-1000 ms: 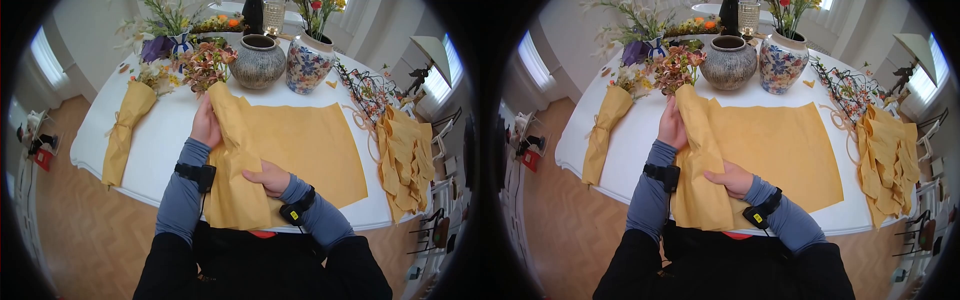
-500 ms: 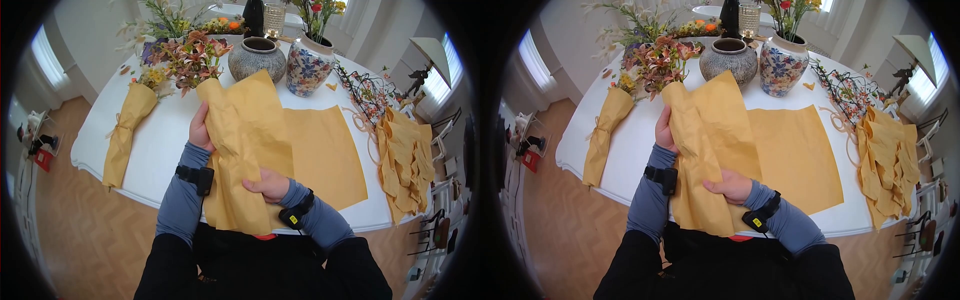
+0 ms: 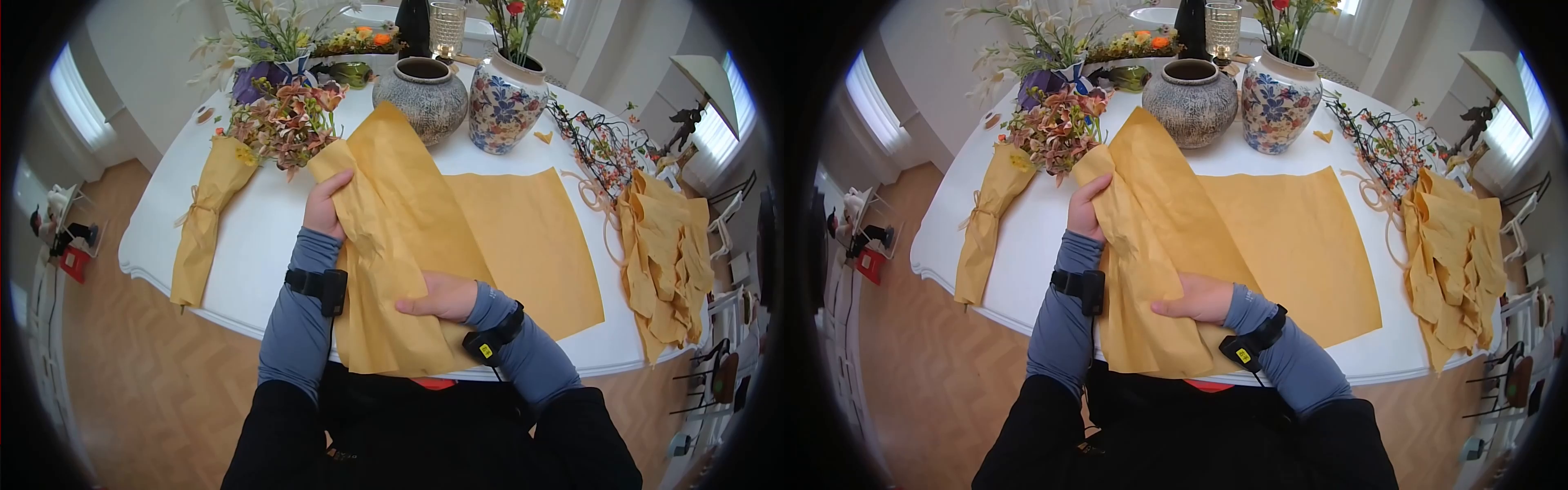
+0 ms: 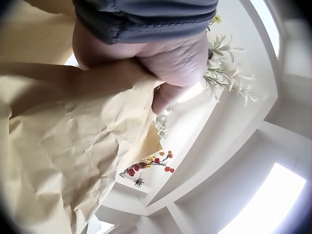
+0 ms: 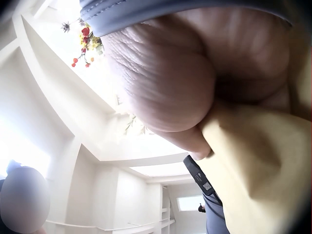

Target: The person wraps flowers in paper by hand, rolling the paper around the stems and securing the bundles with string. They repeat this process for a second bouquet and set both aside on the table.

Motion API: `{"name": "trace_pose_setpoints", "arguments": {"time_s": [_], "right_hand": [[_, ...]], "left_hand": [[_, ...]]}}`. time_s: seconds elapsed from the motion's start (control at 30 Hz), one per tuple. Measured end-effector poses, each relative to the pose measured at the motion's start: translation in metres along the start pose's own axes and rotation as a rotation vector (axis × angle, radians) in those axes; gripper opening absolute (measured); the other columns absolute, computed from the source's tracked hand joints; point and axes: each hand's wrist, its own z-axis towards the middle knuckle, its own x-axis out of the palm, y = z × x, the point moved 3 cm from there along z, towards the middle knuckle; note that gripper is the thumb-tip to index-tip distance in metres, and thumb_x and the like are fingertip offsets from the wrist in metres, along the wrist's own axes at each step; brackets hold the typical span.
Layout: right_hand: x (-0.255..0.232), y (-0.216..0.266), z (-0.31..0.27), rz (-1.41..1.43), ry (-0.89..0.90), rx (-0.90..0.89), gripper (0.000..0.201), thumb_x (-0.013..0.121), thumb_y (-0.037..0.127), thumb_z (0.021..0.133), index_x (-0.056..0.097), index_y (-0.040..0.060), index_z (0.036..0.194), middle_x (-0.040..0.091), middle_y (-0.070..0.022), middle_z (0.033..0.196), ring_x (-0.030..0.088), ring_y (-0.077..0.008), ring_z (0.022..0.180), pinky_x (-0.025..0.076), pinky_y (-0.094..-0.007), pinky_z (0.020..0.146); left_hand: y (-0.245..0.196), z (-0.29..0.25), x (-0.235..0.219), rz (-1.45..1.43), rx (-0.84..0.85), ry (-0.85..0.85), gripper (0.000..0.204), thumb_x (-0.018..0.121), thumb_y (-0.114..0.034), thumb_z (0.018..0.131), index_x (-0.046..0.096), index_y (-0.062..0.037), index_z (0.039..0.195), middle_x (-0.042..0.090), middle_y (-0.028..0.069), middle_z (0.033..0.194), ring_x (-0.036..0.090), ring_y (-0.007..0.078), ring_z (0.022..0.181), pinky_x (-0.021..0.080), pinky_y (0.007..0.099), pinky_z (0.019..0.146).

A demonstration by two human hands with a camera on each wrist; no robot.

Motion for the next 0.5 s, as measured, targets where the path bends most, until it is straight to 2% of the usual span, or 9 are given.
{"name": "trace_pose_setpoints", "arguments": {"time_s": [0.03,0.1,0.13,0.2,0.23,0.3,0.43,0.5], "right_hand": [[-0.002,-0.001,0.001,0.0,0.0,0.0,0.063,0.064,0.029,0.1,0.036,0.0036,0.152,0.054,-0.0093,0.142,0.052,-0.0194,0.13,0.041,-0.0348,0.11],[-0.009,-0.002,0.004,-0.28,-0.086,-0.032,0.074,0.069,0.034,0.096,0.034,-0.0011,0.151,0.053,-0.0142,0.143,0.053,-0.0214,0.13,0.042,-0.0352,0.11],[-0.009,-0.002,0.004,-0.281,-0.085,-0.032,0.074,0.069,0.034,0.096,0.034,-0.0011,0.151,0.053,-0.0142,0.143,0.053,-0.0214,0.13,0.042,-0.0352,0.11],[-0.013,0.002,0.003,-0.425,-0.336,0.074,0.091,0.075,0.041,0.089,0.028,-0.0074,0.15,0.053,-0.0207,0.141,0.055,-0.026,0.129,0.044,-0.0359,0.109],[-0.012,0.0,0.004,-0.426,-0.336,0.074,0.091,0.075,0.041,0.089,0.028,-0.0074,0.15,0.053,-0.0207,0.141,0.055,-0.026,0.129,0.044,-0.0359,0.109],[-0.011,-0.002,0.005,-0.631,-0.523,-0.026,0.104,0.08,0.047,0.082,0.025,-0.0118,0.148,0.054,-0.025,0.138,0.056,-0.0304,0.127,0.045,-0.0366,0.108],[0.002,-0.002,0.006,-0.613,-0.51,-0.081,0.106,0.081,0.046,0.08,0.025,-0.0098,0.149,0.054,-0.0258,0.138,0.057,-0.0326,0.125,0.045,-0.0365,0.107],[0.005,-0.002,0.005,-0.555,-0.389,-0.096,0.094,0.078,0.039,0.083,0.029,-0.0065,0.149,0.057,-0.0232,0.136,0.059,-0.0311,0.123,0.046,-0.0365,0.106]], "left_hand": [[0.001,0.002,-0.002,0.0,0.0,0.0,0.035,0.055,-0.015,0.098,0.06,0.006,0.125,0.069,0.0179,0.12,0.069,0.0301,0.107,0.055,0.0419,0.097],[0.002,0.006,-0.005,0.092,0.013,-0.049,0.033,0.056,-0.012,0.096,0.061,0.0062,0.123,0.069,0.0173,0.118,0.069,0.0303,0.106,0.056,0.0421,0.096],[0.003,0.008,-0.006,0.092,0.014,-0.049,0.033,0.056,-0.012,0.096,0.061,0.0062,0.123,0.069,0.0173,0.118,0.069,0.0303,0.106,0.056,0.0421,0.096],[0.003,0.008,-0.006,0.17,0.084,-0.159,0.031,0.058,-0.008,0.093,0.061,0.0069,0.12,0.07,0.0176,0.114,0.07,0.0312,0.102,0.057,0.0431,0.093],[0.005,0.01,-0.007,0.17,0.084,-0.159,0.031,0.058,-0.008,0.093,0.061,0.0069,0.12,0.07,0.0176,0.114,0.07,0.0312,0.102,0.057,0.0431,0.093],[0.007,0.012,-0.011,0.295,0.155,-0.268,0.029,0.059,-0.005,0.091,0.061,0.0079,0.117,0.07,0.0176,0.108,0.071,0.0314,0.098,0.058,0.0431,0.089],[0.012,0.008,-0.007,0.356,0.141,-0.318,0.03,0.061,-0.003,0.089,0.061,0.0085,0.116,0.07,0.0182,0.107,0.071,0.0305,0.096,0.059,0.0424,0.086],[0.011,0.006,-0.005,0.409,0.163,-0.317,0.03,0.063,-0.003,0.088,0.061,0.0083,0.116,0.07,0.0172,0.106,0.071,0.0291,0.094,0.059,0.0416,0.085]]}}
